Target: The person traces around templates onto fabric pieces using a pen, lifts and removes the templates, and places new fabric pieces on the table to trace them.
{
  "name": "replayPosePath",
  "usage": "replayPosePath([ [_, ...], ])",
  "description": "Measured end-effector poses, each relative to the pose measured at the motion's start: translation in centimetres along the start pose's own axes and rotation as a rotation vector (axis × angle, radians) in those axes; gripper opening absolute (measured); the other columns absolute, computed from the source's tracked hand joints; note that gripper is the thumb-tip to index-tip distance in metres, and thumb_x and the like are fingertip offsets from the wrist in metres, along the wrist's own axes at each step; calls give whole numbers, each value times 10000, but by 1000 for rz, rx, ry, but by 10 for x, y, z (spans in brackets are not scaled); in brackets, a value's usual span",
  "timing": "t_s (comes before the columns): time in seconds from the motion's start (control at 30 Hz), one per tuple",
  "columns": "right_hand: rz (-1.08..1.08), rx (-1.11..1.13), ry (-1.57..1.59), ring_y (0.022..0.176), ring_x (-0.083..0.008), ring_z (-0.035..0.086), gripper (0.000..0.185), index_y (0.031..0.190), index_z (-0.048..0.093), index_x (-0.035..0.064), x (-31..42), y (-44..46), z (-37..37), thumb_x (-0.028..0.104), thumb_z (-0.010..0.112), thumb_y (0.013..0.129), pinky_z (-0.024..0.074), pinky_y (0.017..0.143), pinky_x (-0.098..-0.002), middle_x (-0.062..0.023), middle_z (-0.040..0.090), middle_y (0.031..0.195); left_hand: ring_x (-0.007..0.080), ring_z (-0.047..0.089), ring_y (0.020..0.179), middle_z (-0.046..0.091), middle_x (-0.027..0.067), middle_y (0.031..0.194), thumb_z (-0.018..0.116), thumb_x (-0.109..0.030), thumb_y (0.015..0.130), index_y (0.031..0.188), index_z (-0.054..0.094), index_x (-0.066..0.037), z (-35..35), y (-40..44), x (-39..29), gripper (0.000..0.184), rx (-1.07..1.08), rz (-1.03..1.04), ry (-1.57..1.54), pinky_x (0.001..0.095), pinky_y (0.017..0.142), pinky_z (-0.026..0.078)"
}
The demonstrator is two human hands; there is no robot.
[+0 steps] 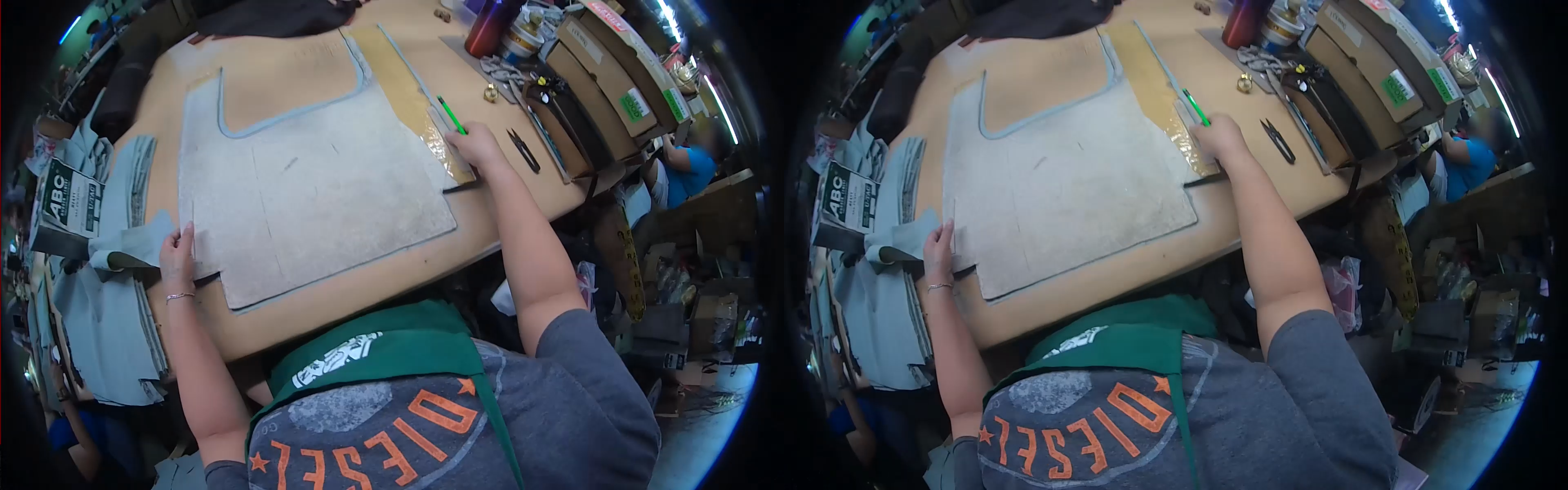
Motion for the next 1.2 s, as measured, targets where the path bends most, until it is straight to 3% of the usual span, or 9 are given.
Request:
replayPosePath([
  [0.1, 22, 141, 147, 734, -283, 596, 384, 862, 600, -21, 4, -10, 10, 310, 653, 675, 456, 683, -340, -195, 607, 784, 129, 482, 774, 535, 67, 860, 612, -338, 769, 1038, 507, 43, -8, 1, -12, 478, -19, 45, -174, 239, 699, 401],
  [0.3, -242, 247, -333, 831, -319, 577, 484, 957, 537, -38, 60, -75, 22, 361, 638, 703, 452, 740, -383, -218, 588, 895, 147, 485, 910, 532, 67, 986, 524, -258, 840, 1067, 480, 34, -56, -26, 11, 373, 118, 44, -432, 261, 814, 379],
  [0.43, -254, 278, -384, 857, -348, 559, 467, 958, 499, -38, 75, -95, 43, 363, 604, 744, 443, 763, -410, -228, 572, 872, 151, 492, 965, 543, 68, 1033, 502, -230, 855, 1083, 482, 24, -61, -47, 34, 342, 170, -62, -535, 276, 850, 380],
  [0.63, -209, 198, -60, 850, -329, 569, 449, 984, 495, -34, 64, -81, 28, 305, 626, 721, 443, 743, -387, -220, 572, 899, 161, 491, 964, 540, 100, 1029, 519, -175, 840, 1109, 453, 25, -68, -62, 25, 342, -19, 7, -570, 276, 856, 377],
  [0.7, -290, -18, 136, 742, -215, 538, 375, 957, 520, -25, 43, -68, 3, 230, 646, 713, 435, 673, -324, -141, 568, 820, 155, 488, 953, 535, 95, 1030, 525, -159, 832, 1099, 464, 21, -52, -75, -2, 327, -8, 106, -527, 275, 854, 376],
  [0.8, -268, -85, 39, 731, -212, 547, 350, 937, 551, -19, 25, -60, -49, 225, 646, 703, 435, 657, -335, -141, 576, 799, 156, 484, 942, 517, 100, 1023, 538, -175, 828, 1079, 480, 25, -21, -94, -45, 326, 23, 212, -410, 272, 851, 373],
  [0.97, -299, -255, -193, 776, -292, 534, 331, 934, 543, -26, -39, -47, -81, 213, 630, 723, 424, 689, -366, -163, 545, 807, 324, 476, 982, 470, 203, 1049, 649, -237, 730, 1107, 451, 54, -12, -83, -61, 516, -277, 397, 600, 349, 865, 377],
  [1.07, -391, -463, -401, 837, -334, 504, 298, 920, 536, -23, -44, -56, -78, 209, 609, 746, 406, 727, -400, -176, 519, 835, 390, 447, 996, 449, 244, 1075, 701, -262, 658, 1135, 425, 54, -8, -76, -61, 636, -207, 138, 604, 377, 878, 372],
  [1.2, -396, -545, -475, 846, -352, 488, 251, 891, 533, -18, -31, -67, -74, 194, 585, 767, 392, 738, -423, -181, 511, 843, 349, 523, 929, 527, 251, 1009, 687, -361, 658, 1122, 459, 60, 0, -65, -52, 667, -171, 106, 481, 348, 801, 426],
])
Point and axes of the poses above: each hand's wrist, its own y-axis towards the middle knuckle, its own z-axis out of the palm, x = y × z, the point moved 9 cm from there along y, towards the middle knuckle
